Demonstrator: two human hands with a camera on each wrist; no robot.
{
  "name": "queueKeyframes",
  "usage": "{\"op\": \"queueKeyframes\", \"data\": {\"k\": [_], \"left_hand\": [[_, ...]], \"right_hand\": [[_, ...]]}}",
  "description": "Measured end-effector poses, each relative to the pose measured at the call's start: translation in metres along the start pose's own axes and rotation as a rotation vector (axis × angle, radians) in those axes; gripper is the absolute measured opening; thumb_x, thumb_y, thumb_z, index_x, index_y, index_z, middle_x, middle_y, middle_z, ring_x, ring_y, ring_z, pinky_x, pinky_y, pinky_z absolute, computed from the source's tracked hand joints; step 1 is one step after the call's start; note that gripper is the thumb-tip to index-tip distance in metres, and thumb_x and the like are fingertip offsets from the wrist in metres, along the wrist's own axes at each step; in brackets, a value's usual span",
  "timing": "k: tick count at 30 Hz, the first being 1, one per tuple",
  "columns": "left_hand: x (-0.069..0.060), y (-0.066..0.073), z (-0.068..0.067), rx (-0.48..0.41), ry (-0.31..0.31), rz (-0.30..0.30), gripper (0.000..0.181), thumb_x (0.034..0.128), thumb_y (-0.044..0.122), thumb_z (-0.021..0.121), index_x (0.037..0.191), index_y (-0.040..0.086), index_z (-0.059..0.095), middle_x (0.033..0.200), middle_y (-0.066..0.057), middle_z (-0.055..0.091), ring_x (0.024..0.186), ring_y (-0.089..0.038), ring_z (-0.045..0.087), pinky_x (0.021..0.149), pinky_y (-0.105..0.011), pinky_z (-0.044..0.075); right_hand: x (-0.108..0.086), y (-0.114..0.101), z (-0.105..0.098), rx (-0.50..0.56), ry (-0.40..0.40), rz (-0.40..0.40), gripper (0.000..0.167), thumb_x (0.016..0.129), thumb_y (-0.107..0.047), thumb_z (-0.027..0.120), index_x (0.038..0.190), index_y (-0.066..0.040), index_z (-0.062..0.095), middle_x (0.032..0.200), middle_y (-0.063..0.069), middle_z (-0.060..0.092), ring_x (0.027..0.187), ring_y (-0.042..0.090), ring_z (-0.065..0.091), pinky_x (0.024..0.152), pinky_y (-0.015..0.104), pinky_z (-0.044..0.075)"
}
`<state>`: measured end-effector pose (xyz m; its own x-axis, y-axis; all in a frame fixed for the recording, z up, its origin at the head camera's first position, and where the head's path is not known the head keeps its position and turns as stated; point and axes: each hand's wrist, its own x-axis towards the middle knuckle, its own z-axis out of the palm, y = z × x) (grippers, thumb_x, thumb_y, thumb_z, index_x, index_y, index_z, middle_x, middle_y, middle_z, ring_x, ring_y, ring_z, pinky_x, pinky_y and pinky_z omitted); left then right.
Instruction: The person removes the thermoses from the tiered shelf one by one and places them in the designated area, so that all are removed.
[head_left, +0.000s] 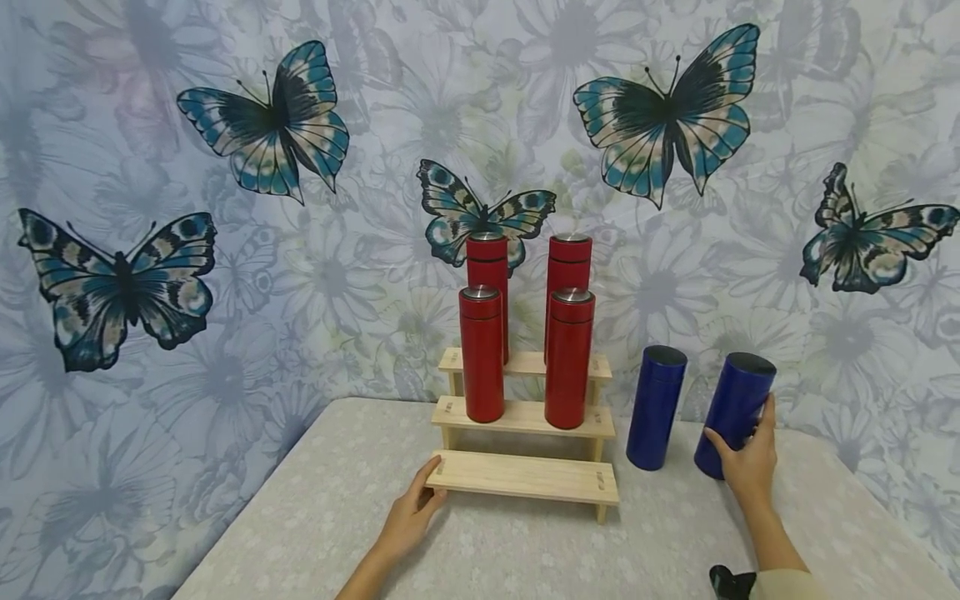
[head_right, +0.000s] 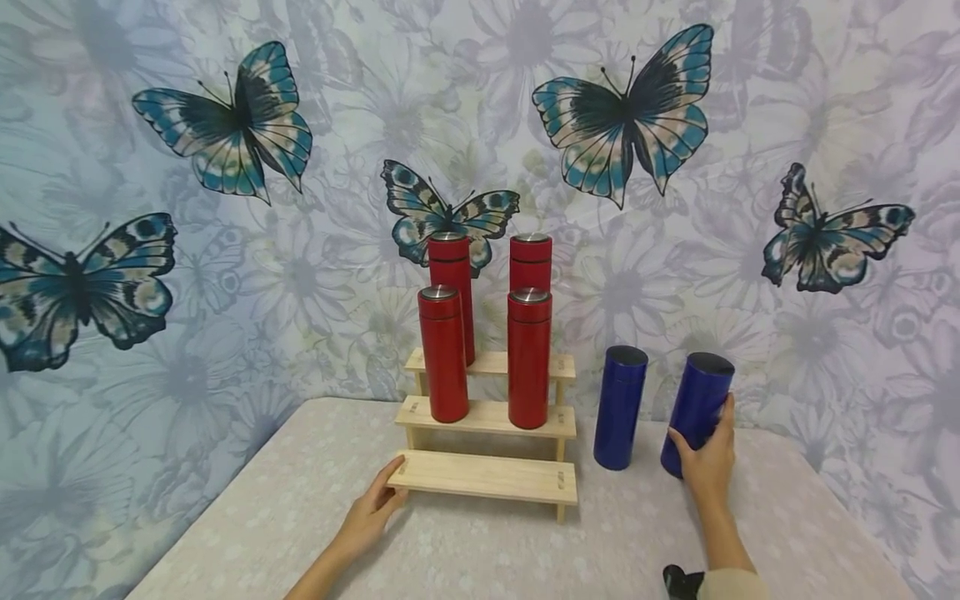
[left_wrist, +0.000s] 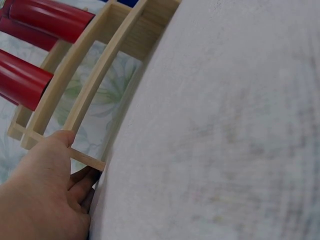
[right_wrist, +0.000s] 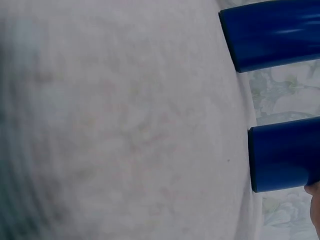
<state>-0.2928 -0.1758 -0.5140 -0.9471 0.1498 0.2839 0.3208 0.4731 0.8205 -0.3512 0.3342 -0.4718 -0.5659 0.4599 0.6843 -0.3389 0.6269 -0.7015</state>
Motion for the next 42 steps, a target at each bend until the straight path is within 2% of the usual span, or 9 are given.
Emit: {"op": "queueKeyframes", "data": {"k": [7, 14, 17, 20, 24, 29, 32, 37, 42], "left_hand": [[-0.001, 0.002, -0.002, 0.002, 0.031, 0.027, 0.055, 0.0954, 0.031, 0.051, 0.145, 0.020, 0.029, 0.135, -0.031, 0.038, 0.115, -0.041, 0.049, 0.091, -0.051, 0.042], [-0.003, 0.002, -0.001, 0.000, 0.021, 0.050, 0.055, 0.0956, 0.027, 0.052, 0.145, 0.019, 0.028, 0.136, -0.032, 0.037, 0.116, -0.041, 0.048, 0.092, -0.049, 0.042], [-0.003, 0.003, -0.001, 0.001, 0.024, 0.058, 0.055, 0.0954, 0.025, 0.052, 0.144, 0.018, 0.029, 0.135, -0.033, 0.037, 0.115, -0.042, 0.048, 0.091, -0.049, 0.042], [-0.003, 0.002, -0.001, -0.004, 0.019, 0.052, 0.055, 0.0955, 0.025, 0.052, 0.145, 0.019, 0.029, 0.135, -0.032, 0.036, 0.116, -0.041, 0.047, 0.092, -0.049, 0.042], [-0.002, 0.002, -0.001, -0.007, 0.007, 0.040, 0.055, 0.0957, 0.026, 0.052, 0.145, 0.019, 0.028, 0.136, -0.032, 0.036, 0.117, -0.041, 0.047, 0.093, -0.048, 0.042], [-0.003, 0.005, -0.002, 0.004, 0.023, 0.036, 0.055, 0.0956, 0.026, 0.052, 0.145, 0.019, 0.028, 0.134, -0.032, 0.038, 0.115, -0.042, 0.049, 0.091, -0.051, 0.042], [-0.004, 0.005, -0.001, 0.019, 0.036, 0.061, 0.054, 0.0956, 0.023, 0.052, 0.144, 0.017, 0.029, 0.133, -0.033, 0.039, 0.112, -0.043, 0.050, 0.089, -0.052, 0.044], [-0.003, 0.004, -0.001, 0.011, 0.027, 0.063, 0.055, 0.0956, 0.023, 0.052, 0.145, 0.016, 0.028, 0.134, -0.033, 0.038, 0.114, -0.043, 0.049, 0.090, -0.050, 0.043], [-0.003, 0.002, -0.001, -0.012, 0.006, 0.028, 0.057, 0.0955, 0.026, 0.052, 0.146, 0.018, 0.026, 0.137, -0.032, 0.035, 0.117, -0.043, 0.046, 0.092, -0.050, 0.042]], "right_hand": [[0.001, 0.005, 0.004, -0.010, -0.076, 0.018, 0.107, 0.074, -0.003, 0.076, 0.150, -0.021, 0.003, 0.150, 0.018, 0.017, 0.128, 0.044, 0.029, 0.100, 0.059, 0.025], [-0.009, -0.004, -0.001, -0.024, -0.101, 0.131, 0.100, 0.075, 0.001, 0.070, 0.149, -0.011, 0.003, 0.143, 0.030, 0.024, 0.121, 0.052, 0.033, 0.098, 0.060, 0.025], [-0.013, -0.011, -0.001, 0.005, -0.053, 0.142, 0.097, 0.073, 0.002, 0.068, 0.148, -0.009, 0.007, 0.136, 0.035, 0.032, 0.118, 0.053, 0.035, 0.098, 0.059, 0.026], [-0.017, -0.020, 0.000, 0.046, 0.035, 0.125, 0.093, 0.072, 0.003, 0.067, 0.147, -0.007, 0.014, 0.134, 0.033, 0.035, 0.123, 0.048, 0.032, 0.103, 0.055, 0.023], [-0.022, -0.035, 0.002, 0.073, 0.157, 0.065, 0.082, 0.071, 0.004, 0.062, 0.143, -0.003, 0.024, 0.135, 0.027, 0.037, 0.123, 0.039, 0.031, 0.104, 0.044, 0.023], [-0.025, -0.062, 0.007, 0.091, 0.271, -0.114, 0.066, 0.069, 0.009, 0.057, 0.132, 0.003, 0.037, 0.127, 0.023, 0.044, 0.117, 0.033, 0.037, 0.097, 0.034, 0.029], [-0.023, -0.083, 0.010, 0.139, 0.307, -0.188, 0.060, 0.068, 0.012, 0.056, 0.126, 0.004, 0.043, 0.123, 0.019, 0.050, 0.115, 0.025, 0.041, 0.095, 0.029, 0.032], [-0.021, -0.132, 0.016, 0.242, 0.259, -0.243, 0.054, 0.068, 0.017, 0.056, 0.120, 0.009, 0.045, 0.115, 0.019, 0.055, 0.110, 0.020, 0.048, 0.091, 0.025, 0.035], [-0.026, -0.183, 0.021, 0.302, 0.139, -0.356, 0.051, 0.069, 0.021, 0.058, 0.117, 0.018, 0.041, 0.111, 0.030, 0.054, 0.105, 0.031, 0.050, 0.090, 0.025, 0.035]]}}
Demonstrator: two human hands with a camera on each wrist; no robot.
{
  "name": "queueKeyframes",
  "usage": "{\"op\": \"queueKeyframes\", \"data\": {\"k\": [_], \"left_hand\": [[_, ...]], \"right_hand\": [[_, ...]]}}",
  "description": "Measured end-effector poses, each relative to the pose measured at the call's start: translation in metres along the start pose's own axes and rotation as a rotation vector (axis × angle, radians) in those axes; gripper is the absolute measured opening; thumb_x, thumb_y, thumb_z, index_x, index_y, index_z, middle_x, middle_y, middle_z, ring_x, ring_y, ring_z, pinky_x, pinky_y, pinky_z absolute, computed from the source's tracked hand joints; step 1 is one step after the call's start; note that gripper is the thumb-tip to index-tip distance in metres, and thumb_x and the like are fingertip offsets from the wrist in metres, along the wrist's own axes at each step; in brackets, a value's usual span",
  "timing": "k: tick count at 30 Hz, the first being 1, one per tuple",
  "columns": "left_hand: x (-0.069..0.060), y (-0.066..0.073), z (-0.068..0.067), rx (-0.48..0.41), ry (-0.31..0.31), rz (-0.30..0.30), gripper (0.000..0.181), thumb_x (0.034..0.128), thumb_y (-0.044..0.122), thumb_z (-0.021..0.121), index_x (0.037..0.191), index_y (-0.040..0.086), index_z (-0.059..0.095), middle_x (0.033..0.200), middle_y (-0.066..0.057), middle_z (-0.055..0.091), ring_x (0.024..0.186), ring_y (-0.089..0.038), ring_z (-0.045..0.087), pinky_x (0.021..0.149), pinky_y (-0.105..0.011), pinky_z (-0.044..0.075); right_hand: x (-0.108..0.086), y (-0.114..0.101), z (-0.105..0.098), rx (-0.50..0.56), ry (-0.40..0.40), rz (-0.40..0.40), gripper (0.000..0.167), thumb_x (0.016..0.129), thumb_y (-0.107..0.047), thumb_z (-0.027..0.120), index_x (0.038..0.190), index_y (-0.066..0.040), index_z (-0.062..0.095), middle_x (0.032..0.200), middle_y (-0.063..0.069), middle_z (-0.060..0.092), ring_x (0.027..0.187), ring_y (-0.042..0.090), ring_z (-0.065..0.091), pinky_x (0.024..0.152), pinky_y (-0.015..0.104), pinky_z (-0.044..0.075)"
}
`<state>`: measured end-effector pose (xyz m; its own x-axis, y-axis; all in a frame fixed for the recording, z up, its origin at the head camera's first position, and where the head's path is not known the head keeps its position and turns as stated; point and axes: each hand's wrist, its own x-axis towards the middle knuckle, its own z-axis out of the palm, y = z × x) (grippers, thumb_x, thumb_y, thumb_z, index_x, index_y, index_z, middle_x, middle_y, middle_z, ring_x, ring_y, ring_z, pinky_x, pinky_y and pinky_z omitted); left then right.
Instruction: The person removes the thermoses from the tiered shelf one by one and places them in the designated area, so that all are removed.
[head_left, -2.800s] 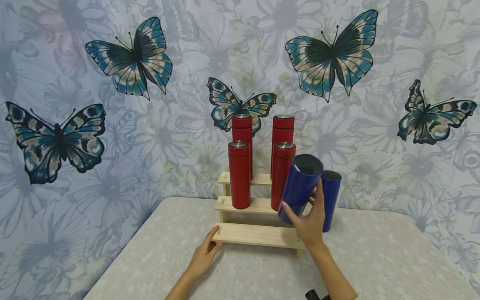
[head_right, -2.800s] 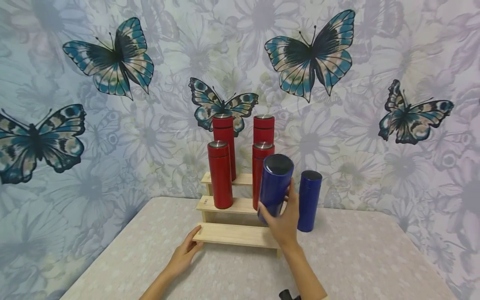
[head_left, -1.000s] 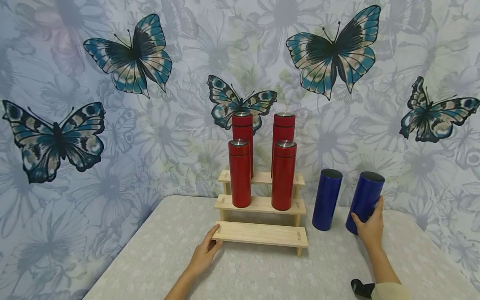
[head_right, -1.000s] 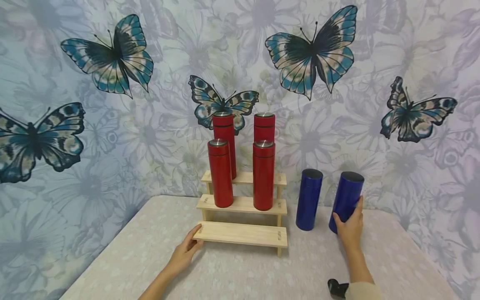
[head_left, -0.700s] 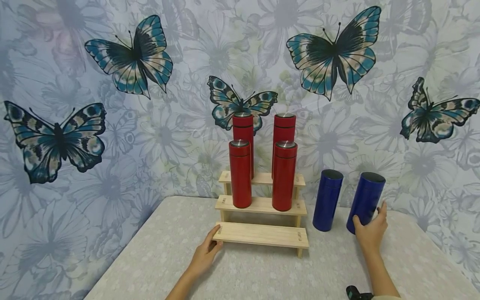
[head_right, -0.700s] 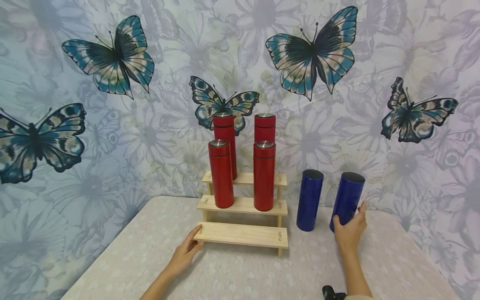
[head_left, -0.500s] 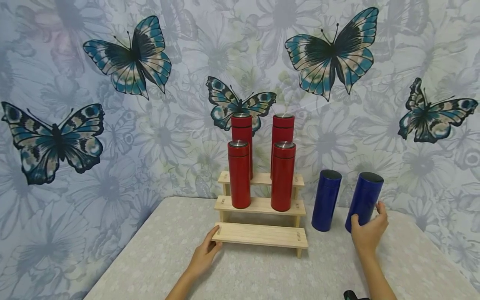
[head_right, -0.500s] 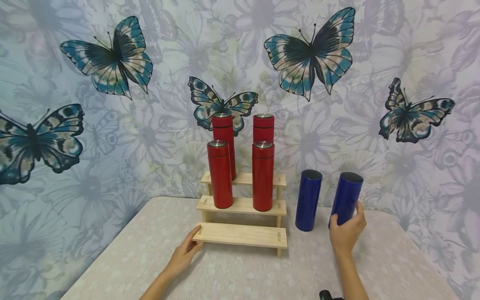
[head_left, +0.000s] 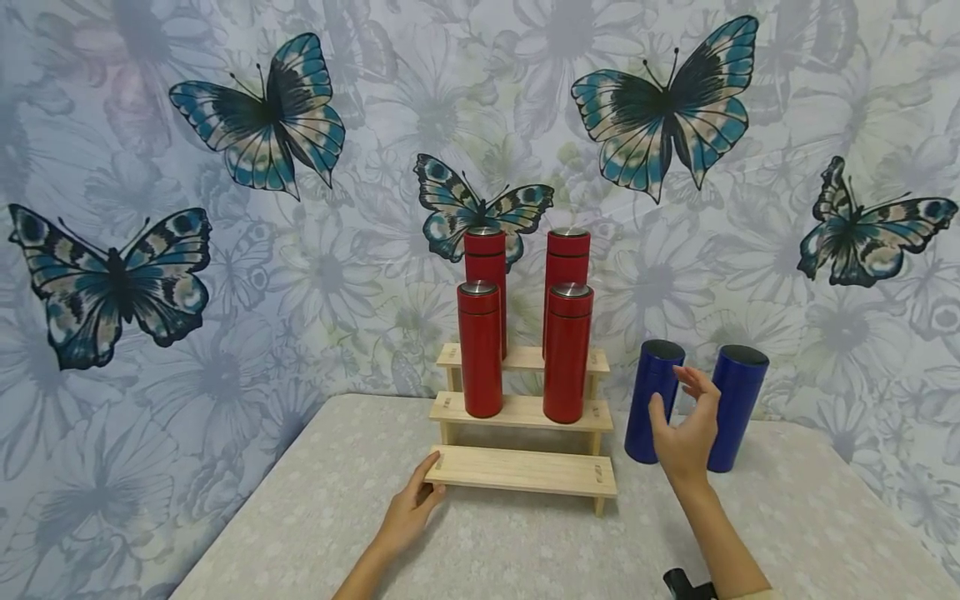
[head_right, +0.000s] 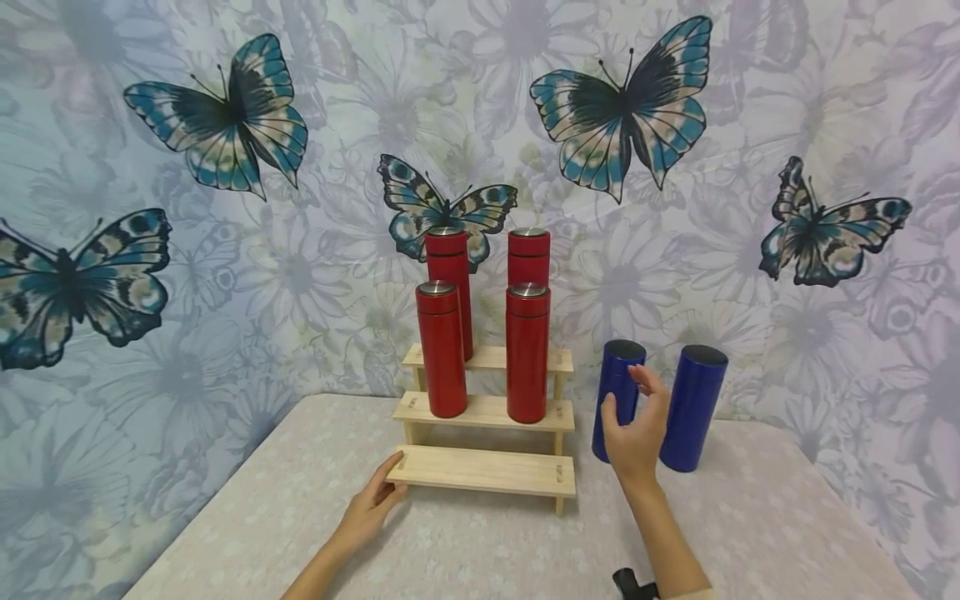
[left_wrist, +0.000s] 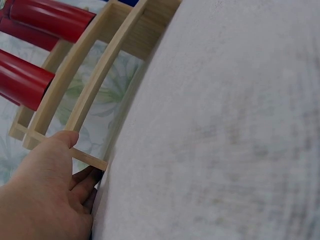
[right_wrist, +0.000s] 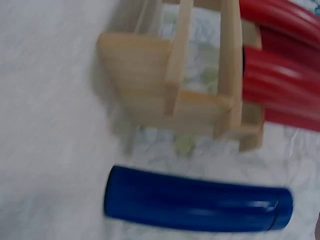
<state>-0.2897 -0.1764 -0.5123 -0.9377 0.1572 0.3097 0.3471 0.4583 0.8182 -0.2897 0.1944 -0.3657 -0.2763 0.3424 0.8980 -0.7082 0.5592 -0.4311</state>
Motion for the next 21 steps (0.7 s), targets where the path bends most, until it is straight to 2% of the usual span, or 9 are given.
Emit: {"op": "queueKeyframes", "data": {"k": [4, 8, 11, 16, 21], "left_hand": [[-0.002, 0.006, -0.002, 0.002, -0.002, 0.007, 0.056, 0.0955, 0.025, 0.052, 0.145, 0.017, 0.027, 0.136, -0.033, 0.034, 0.116, -0.045, 0.046, 0.092, -0.051, 0.042], [-0.002, 0.005, -0.001, -0.001, -0.003, 0.018, 0.056, 0.0958, 0.025, 0.051, 0.145, 0.017, 0.027, 0.135, -0.035, 0.035, 0.115, -0.045, 0.047, 0.091, -0.052, 0.042], [-0.001, -0.002, 0.001, -0.001, -0.001, 0.019, 0.056, 0.0958, 0.027, 0.051, 0.145, 0.019, 0.027, 0.135, -0.034, 0.036, 0.115, -0.045, 0.047, 0.090, -0.052, 0.043], [-0.001, -0.003, 0.001, 0.004, -0.006, 0.016, 0.056, 0.0959, 0.025, 0.051, 0.145, 0.018, 0.026, 0.134, -0.034, 0.037, 0.115, -0.043, 0.048, 0.090, -0.052, 0.043], [0.000, -0.001, 0.000, -0.003, -0.004, 0.025, 0.056, 0.0958, 0.023, 0.052, 0.146, 0.016, 0.026, 0.135, -0.033, 0.036, 0.115, -0.043, 0.047, 0.091, -0.052, 0.042]], "right_hand": [[0.003, -0.014, 0.016, 0.078, -0.104, -0.054, 0.054, 0.070, 0.021, 0.058, 0.119, 0.019, 0.036, 0.110, 0.032, 0.052, 0.101, 0.039, 0.048, 0.090, 0.027, 0.036], [-0.002, 0.003, 0.036, 0.115, -0.211, -0.047, 0.064, 0.072, 0.016, 0.062, 0.129, 0.010, 0.032, 0.117, 0.027, 0.050, 0.104, 0.038, 0.048, 0.092, 0.029, 0.036], [-0.009, 0.019, 0.053, 0.113, -0.288, -0.016, 0.075, 0.075, 0.008, 0.067, 0.137, 0.001, 0.028, 0.125, 0.022, 0.048, 0.110, 0.037, 0.047, 0.095, 0.037, 0.037], [-0.017, 0.021, 0.073, 0.139, -0.409, 0.081, 0.084, 0.079, -0.005, 0.070, 0.145, -0.007, 0.018, 0.134, 0.021, 0.039, 0.117, 0.038, 0.042, 0.095, 0.054, 0.035], [-0.017, 0.021, 0.088, 0.144, -0.451, 0.151, 0.089, 0.081, -0.012, 0.071, 0.148, -0.016, 0.013, 0.134, 0.020, 0.036, 0.116, 0.035, 0.042, 0.093, 0.056, 0.037]]}}
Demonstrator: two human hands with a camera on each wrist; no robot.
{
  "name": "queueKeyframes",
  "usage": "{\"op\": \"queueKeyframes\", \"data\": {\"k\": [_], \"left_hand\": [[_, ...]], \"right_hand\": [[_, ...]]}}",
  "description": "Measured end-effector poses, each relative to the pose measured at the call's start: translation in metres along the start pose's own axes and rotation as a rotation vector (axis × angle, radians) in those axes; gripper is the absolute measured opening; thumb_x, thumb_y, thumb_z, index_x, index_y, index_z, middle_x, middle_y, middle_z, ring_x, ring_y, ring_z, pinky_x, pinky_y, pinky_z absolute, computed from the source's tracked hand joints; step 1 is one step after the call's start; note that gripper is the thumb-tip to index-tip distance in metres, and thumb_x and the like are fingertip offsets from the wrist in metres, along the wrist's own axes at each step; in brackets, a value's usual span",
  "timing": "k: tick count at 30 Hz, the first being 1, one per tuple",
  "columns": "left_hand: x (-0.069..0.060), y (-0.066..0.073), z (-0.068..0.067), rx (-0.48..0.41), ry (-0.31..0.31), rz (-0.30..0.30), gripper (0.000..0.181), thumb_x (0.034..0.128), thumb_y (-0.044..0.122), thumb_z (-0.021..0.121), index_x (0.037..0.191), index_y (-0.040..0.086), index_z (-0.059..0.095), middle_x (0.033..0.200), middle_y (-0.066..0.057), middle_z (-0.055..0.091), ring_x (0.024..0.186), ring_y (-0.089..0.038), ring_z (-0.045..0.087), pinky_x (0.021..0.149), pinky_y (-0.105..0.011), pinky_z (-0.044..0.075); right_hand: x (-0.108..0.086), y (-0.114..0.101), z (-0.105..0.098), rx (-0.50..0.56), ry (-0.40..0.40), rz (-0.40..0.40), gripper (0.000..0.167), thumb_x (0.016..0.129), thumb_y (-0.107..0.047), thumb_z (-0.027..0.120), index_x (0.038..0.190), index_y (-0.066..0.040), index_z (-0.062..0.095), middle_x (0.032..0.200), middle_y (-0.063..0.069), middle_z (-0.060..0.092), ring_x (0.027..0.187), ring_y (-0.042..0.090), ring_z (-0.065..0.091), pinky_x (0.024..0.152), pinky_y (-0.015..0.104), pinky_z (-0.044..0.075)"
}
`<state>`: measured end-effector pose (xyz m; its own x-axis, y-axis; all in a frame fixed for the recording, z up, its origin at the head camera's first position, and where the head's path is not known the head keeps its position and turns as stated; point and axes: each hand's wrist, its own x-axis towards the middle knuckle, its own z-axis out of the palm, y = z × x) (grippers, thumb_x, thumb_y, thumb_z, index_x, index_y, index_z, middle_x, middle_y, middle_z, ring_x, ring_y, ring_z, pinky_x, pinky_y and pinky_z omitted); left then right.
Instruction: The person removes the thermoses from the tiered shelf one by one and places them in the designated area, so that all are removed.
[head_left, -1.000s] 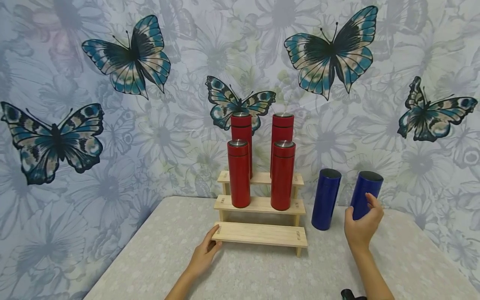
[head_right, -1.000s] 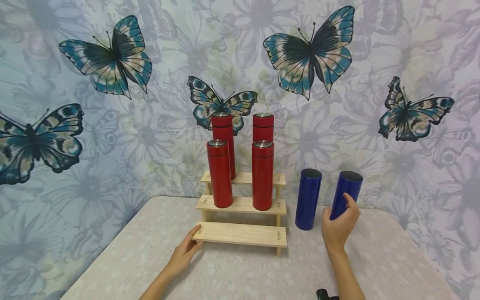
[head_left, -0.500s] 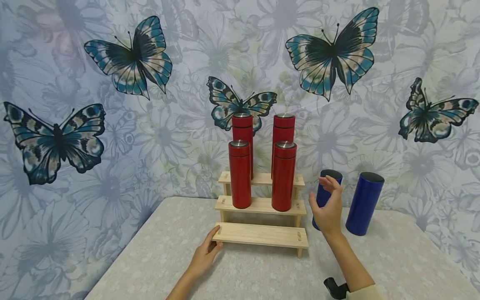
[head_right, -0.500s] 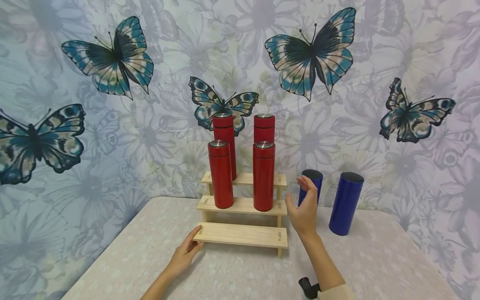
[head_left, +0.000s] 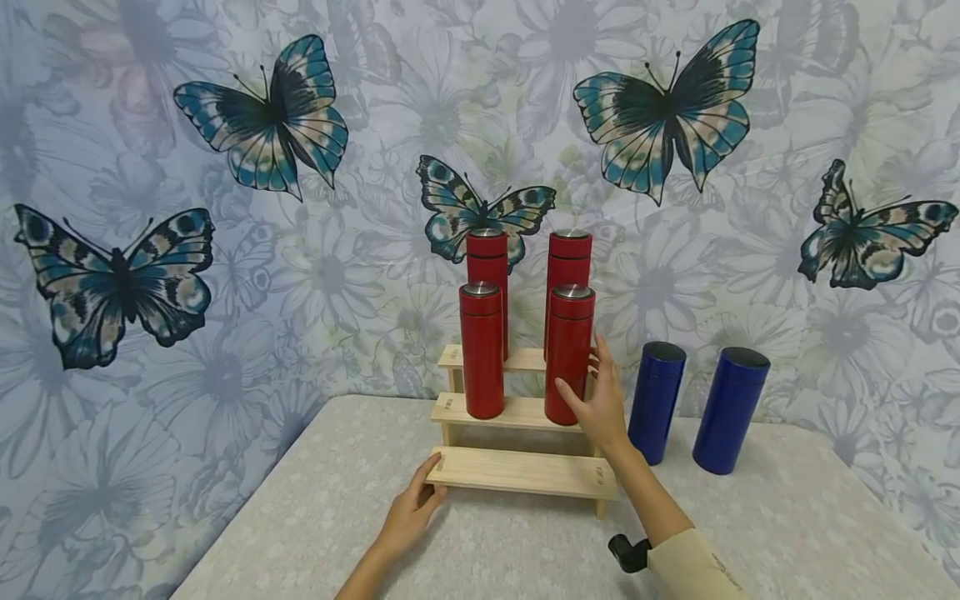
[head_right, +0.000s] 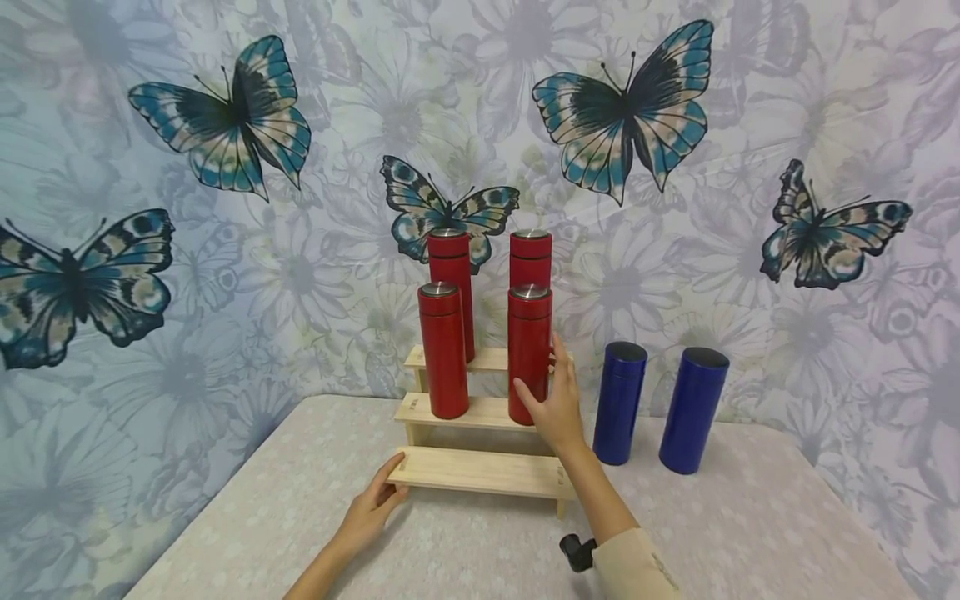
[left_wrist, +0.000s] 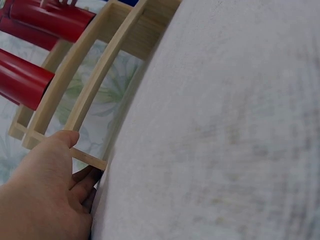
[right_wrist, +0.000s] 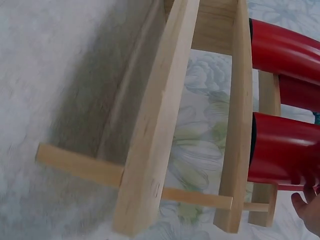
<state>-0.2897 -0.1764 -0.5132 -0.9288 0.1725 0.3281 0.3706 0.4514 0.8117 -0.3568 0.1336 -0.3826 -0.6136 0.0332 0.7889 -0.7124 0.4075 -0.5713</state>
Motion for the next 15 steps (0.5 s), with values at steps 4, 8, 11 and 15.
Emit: {"op": "queueKeyframes", "data": {"k": [4, 8, 11, 15], "left_hand": [[-0.001, 0.002, 0.000, -0.009, -0.005, 0.000, 0.057, 0.0959, 0.024, 0.051, 0.146, 0.017, 0.025, 0.136, -0.033, 0.035, 0.115, -0.044, 0.047, 0.091, -0.052, 0.042], [0.000, 0.002, -0.001, 0.003, -0.009, 0.011, 0.057, 0.0960, 0.024, 0.051, 0.146, 0.015, 0.025, 0.135, -0.034, 0.036, 0.115, -0.044, 0.048, 0.090, -0.053, 0.042], [0.000, 0.002, -0.001, 0.009, -0.004, 0.023, 0.056, 0.0960, 0.023, 0.051, 0.145, 0.014, 0.025, 0.133, -0.035, 0.037, 0.113, -0.045, 0.048, 0.089, -0.054, 0.043], [0.000, 0.001, 0.000, 0.010, 0.000, 0.042, 0.055, 0.0960, 0.021, 0.051, 0.145, 0.013, 0.026, 0.133, -0.036, 0.036, 0.113, -0.047, 0.048, 0.088, -0.054, 0.042]], "right_hand": [[0.005, 0.003, 0.005, -0.019, -0.010, 0.038, 0.095, 0.080, -0.015, 0.073, 0.149, -0.024, 0.009, 0.134, 0.019, 0.035, 0.115, 0.033, 0.043, 0.089, 0.053, 0.042], [0.011, 0.008, 0.009, -0.036, -0.016, 0.044, 0.100, 0.078, -0.015, 0.075, 0.149, -0.026, 0.005, 0.135, 0.018, 0.034, 0.114, 0.031, 0.042, 0.085, 0.052, 0.045], [0.014, 0.011, 0.010, -0.018, -0.018, 0.033, 0.102, 0.077, -0.015, 0.075, 0.149, -0.025, 0.004, 0.135, 0.018, 0.036, 0.115, 0.032, 0.044, 0.085, 0.053, 0.045], [0.012, 0.013, 0.012, 0.021, -0.012, 0.031, 0.101, 0.078, -0.012, 0.075, 0.149, -0.027, 0.004, 0.135, 0.018, 0.038, 0.116, 0.033, 0.046, 0.087, 0.053, 0.045]]}}
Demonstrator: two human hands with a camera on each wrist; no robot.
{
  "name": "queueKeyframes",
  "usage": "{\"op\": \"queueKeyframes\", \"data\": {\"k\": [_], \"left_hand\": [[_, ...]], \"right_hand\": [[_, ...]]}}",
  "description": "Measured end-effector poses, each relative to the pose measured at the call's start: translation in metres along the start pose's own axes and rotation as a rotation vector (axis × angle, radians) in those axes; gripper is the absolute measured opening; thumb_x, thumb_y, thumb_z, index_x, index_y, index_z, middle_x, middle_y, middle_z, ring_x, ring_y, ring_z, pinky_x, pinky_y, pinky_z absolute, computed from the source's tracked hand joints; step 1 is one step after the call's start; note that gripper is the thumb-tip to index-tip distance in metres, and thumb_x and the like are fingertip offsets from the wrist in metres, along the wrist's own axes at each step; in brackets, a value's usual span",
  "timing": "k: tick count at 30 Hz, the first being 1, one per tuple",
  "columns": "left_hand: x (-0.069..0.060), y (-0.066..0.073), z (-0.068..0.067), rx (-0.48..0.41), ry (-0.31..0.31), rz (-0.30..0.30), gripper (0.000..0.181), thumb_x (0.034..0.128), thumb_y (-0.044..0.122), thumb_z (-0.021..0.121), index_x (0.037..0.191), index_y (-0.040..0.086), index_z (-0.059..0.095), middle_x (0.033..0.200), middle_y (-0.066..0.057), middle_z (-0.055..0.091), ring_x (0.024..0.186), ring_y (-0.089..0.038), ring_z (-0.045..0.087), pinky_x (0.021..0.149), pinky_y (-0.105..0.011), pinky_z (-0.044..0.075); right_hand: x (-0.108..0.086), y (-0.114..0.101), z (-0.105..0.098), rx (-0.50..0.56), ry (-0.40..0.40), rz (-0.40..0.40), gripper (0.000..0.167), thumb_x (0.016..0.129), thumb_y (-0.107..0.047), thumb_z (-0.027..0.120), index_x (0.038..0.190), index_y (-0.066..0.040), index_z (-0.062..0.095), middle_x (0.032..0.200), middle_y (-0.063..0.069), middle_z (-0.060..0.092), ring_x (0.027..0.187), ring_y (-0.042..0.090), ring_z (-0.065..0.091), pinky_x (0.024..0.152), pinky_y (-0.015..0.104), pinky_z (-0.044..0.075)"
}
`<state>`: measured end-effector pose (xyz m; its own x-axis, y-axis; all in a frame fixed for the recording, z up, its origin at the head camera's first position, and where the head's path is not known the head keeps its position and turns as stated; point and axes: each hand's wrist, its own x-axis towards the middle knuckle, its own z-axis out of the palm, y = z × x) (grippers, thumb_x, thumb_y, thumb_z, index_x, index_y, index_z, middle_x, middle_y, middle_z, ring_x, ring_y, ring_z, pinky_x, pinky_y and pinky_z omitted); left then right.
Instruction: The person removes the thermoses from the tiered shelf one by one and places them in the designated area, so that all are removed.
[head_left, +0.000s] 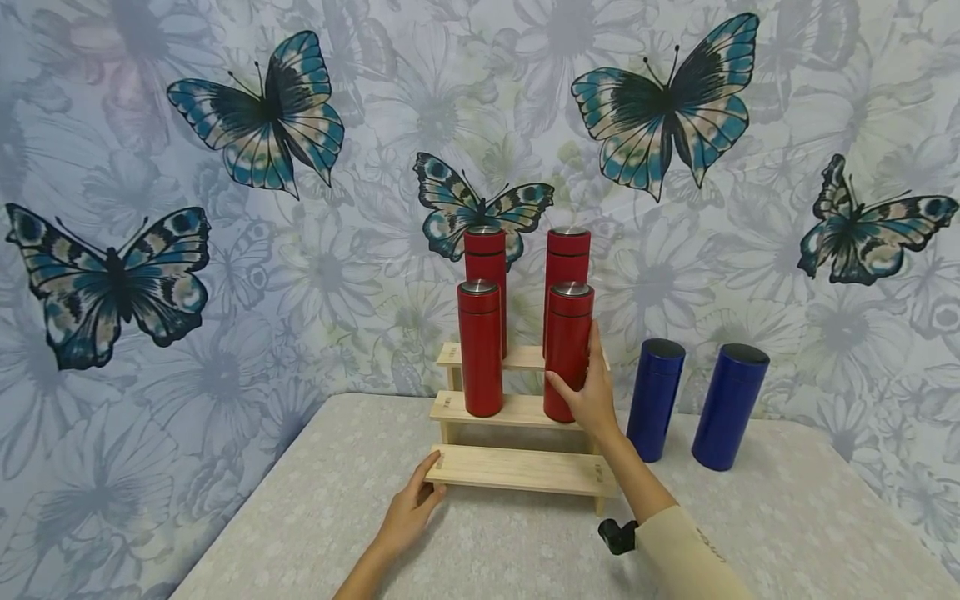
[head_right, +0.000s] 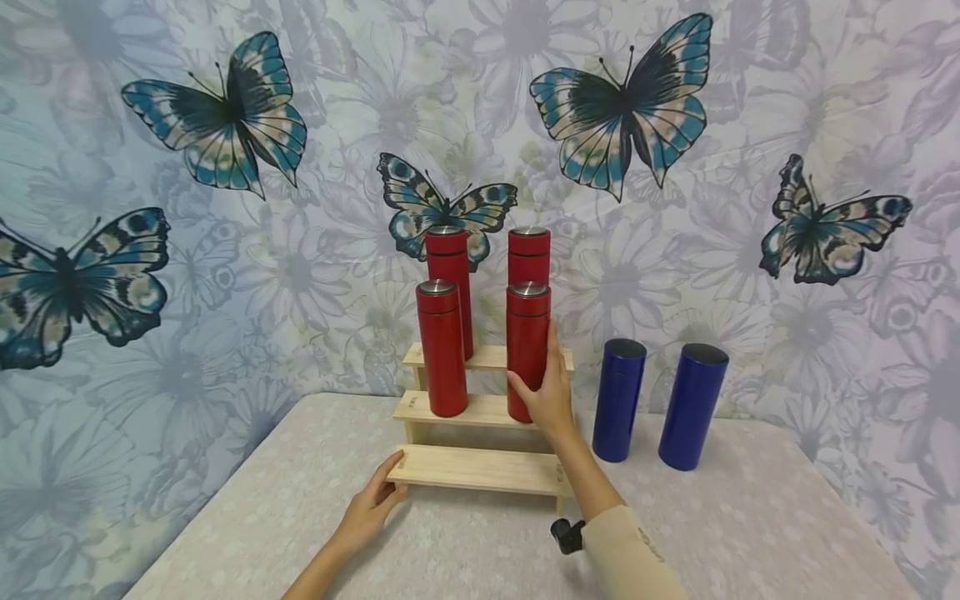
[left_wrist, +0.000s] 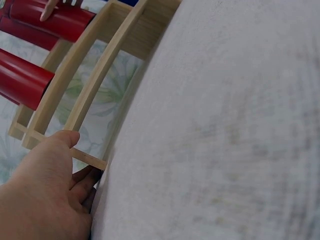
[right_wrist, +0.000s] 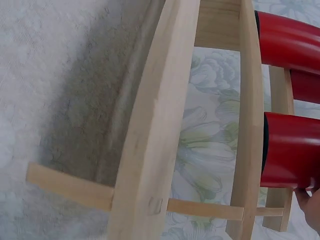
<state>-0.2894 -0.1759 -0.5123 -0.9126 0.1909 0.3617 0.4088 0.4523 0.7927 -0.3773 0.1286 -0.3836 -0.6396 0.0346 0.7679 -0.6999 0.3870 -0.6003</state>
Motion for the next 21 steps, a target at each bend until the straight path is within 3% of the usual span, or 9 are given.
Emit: {"op": "queueKeyframes", "data": {"k": [5, 17, 21], "left_hand": [[0.000, -0.001, 0.000, 0.003, -0.008, -0.009, 0.056, 0.0962, 0.021, 0.051, 0.146, 0.015, 0.025, 0.136, -0.034, 0.033, 0.116, -0.045, 0.046, 0.090, -0.052, 0.042], [0.000, -0.004, 0.001, 0.008, -0.010, -0.017, 0.057, 0.0956, 0.021, 0.052, 0.146, 0.017, 0.025, 0.135, -0.034, 0.036, 0.115, -0.044, 0.047, 0.090, -0.051, 0.043], [0.000, -0.003, 0.000, 0.016, -0.003, -0.034, 0.057, 0.0954, 0.022, 0.052, 0.146, 0.017, 0.025, 0.135, -0.033, 0.036, 0.114, -0.044, 0.048, 0.090, -0.051, 0.043]], "right_hand": [[-0.006, -0.001, 0.002, 0.013, 0.052, 0.010, 0.099, 0.078, -0.012, 0.075, 0.149, -0.029, 0.008, 0.134, 0.015, 0.039, 0.114, 0.030, 0.046, 0.084, 0.053, 0.046], [-0.038, -0.017, -0.012, -0.051, 0.162, -0.112, 0.099, 0.072, -0.003, 0.078, 0.148, -0.012, 0.016, 0.128, 0.019, 0.047, 0.104, 0.030, 0.051, 0.080, 0.052, 0.047], [-0.047, -0.019, -0.020, -0.086, 0.195, -0.136, 0.100, 0.068, 0.001, 0.079, 0.147, -0.008, 0.019, 0.125, 0.018, 0.050, 0.102, 0.028, 0.053, 0.082, 0.045, 0.049]]}}
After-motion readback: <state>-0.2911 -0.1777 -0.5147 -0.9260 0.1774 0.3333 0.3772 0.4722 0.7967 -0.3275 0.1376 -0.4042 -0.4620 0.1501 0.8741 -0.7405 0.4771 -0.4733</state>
